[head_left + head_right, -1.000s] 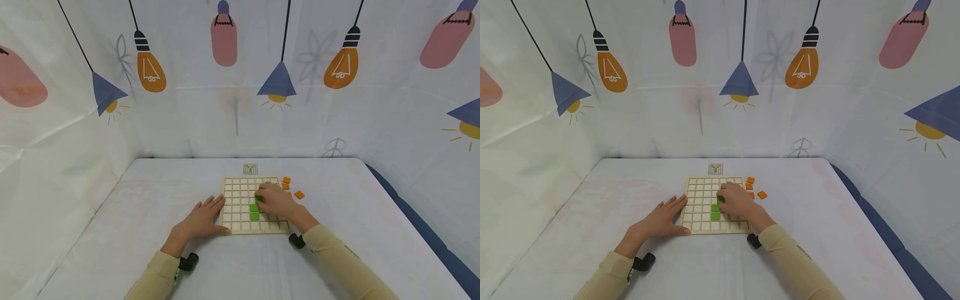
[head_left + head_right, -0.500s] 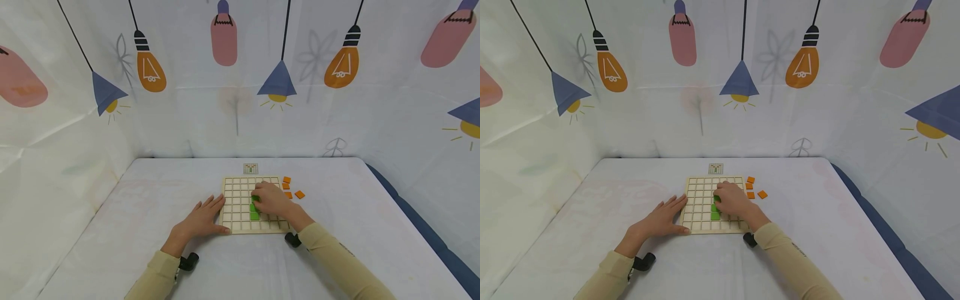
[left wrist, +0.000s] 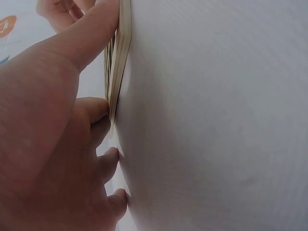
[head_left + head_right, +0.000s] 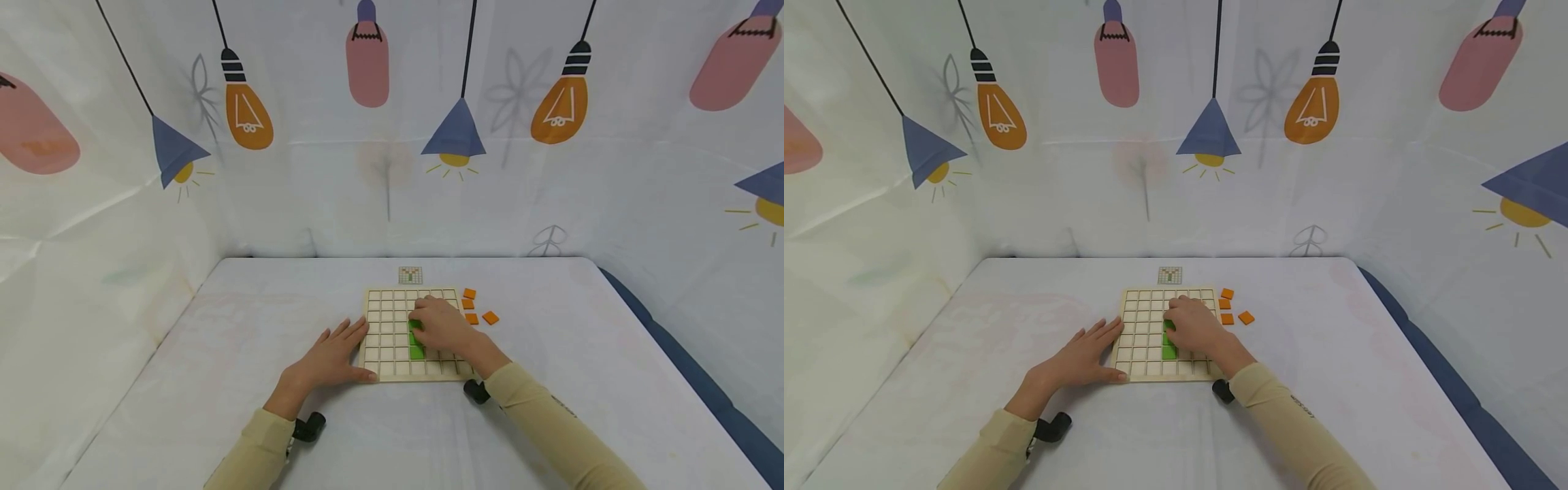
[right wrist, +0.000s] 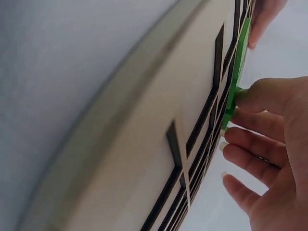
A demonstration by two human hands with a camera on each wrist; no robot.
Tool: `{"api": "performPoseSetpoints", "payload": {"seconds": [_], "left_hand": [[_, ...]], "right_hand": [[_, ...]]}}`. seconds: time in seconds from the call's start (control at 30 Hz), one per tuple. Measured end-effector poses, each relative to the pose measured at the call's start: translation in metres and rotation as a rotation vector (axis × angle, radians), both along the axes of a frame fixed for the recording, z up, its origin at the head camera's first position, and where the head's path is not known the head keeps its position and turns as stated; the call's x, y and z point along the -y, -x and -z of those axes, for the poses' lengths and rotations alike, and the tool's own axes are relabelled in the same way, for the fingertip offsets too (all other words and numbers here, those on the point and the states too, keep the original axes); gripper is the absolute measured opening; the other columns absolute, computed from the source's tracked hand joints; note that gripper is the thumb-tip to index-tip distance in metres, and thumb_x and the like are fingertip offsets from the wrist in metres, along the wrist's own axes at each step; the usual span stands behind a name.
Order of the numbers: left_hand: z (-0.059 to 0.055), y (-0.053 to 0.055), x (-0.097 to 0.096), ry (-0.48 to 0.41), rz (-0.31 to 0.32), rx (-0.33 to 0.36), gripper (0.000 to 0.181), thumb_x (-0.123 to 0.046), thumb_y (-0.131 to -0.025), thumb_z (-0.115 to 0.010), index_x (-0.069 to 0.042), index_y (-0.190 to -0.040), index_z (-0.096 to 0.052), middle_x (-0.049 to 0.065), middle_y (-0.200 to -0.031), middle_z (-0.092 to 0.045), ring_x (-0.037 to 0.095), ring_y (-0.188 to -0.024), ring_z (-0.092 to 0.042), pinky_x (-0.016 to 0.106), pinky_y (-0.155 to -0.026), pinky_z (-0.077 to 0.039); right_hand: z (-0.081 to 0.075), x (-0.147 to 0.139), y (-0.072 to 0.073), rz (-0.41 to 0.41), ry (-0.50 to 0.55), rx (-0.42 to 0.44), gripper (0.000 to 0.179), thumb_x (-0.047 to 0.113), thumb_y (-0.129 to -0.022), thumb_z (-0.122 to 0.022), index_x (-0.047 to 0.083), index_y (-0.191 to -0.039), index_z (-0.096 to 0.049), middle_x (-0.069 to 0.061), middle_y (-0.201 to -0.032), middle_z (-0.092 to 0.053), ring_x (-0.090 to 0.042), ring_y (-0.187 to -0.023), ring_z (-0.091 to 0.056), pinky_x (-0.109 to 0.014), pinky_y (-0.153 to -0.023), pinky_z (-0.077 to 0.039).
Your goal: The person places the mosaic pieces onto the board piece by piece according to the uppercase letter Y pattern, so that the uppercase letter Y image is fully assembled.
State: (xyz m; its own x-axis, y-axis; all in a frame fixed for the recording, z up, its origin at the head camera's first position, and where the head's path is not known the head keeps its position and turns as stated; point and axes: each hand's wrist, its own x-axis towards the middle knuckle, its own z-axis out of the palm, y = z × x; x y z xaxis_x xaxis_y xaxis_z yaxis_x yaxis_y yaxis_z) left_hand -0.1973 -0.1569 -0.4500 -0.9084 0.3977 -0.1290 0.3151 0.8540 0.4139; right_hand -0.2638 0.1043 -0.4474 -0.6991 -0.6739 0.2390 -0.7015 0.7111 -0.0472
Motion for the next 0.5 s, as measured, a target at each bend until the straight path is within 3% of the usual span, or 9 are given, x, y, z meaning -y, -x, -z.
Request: {"api": "performPoseSetpoints", "payload": {"seconds": [0.5], "left_hand": [[0.0029, -0.0004, -0.0005, 0.001, -0.012, 0.003, 0.104, -0.064, -0.079, -0.073, -0.016, -0.159, -0.026, 0.0, -0.167, -0.022, 0.032, -0.156, -0.015, 0.063, -0.121, -0.016]], "right_hand": [[-0.0028, 0.0007, -0.0028, 0.006, -0.026, 0.019, 0.012, 0.016, -0.092, -0.068, 0.014, -0.099, -0.077, 0.0, -0.092, -0.065, -0.016, -0.08, -0.054, -0.032, -0.074, -0.049]]}}
